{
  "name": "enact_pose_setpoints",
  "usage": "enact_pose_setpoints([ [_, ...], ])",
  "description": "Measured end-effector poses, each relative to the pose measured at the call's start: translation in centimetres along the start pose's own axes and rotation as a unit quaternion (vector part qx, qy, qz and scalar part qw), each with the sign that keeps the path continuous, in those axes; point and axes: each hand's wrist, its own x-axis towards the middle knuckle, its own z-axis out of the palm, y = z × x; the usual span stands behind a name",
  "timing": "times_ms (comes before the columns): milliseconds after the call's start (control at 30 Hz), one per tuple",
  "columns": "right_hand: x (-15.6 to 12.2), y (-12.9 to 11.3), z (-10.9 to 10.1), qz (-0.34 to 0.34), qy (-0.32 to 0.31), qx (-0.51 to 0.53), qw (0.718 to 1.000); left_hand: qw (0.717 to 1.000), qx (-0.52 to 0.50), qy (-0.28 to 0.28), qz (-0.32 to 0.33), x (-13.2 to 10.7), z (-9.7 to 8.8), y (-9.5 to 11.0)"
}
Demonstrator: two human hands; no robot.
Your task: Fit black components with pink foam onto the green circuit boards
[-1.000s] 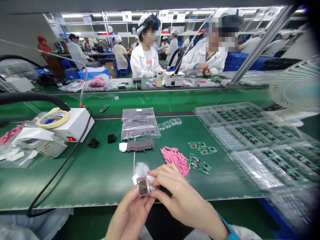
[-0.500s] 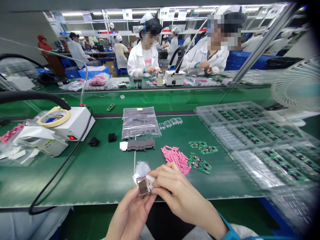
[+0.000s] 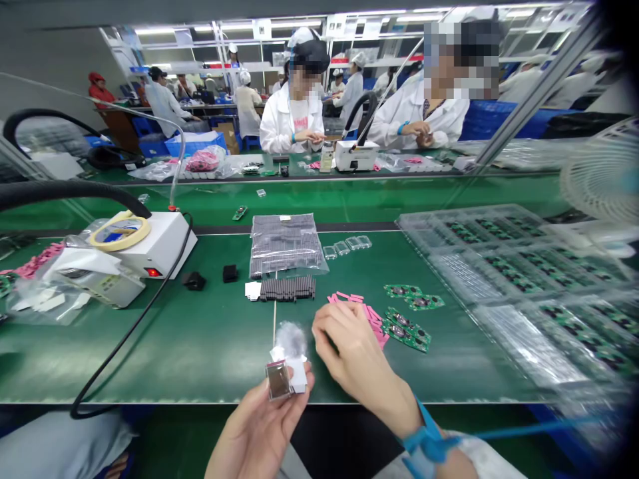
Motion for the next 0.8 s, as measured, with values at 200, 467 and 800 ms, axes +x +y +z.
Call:
enact_pose_setpoints([
  [200,0.0,0.7,2.4,-0.057,-0.023,0.038,0.997,0.999,-0.006,-0.033,-0.004,-0.5,-1.5,0.5],
  [467,-3.4,-0.8,1.3,0.21,0.015,0.368,0.906,0.993,-0.063,-0.09,-0.048,0.2,-1.3,0.3],
  [800,-5.2,-4.3,2.0,0.328,0.113,0.654,0.672,0.979,-0.093,-0.169,-0.063,2.2,1.0,-2.7],
])
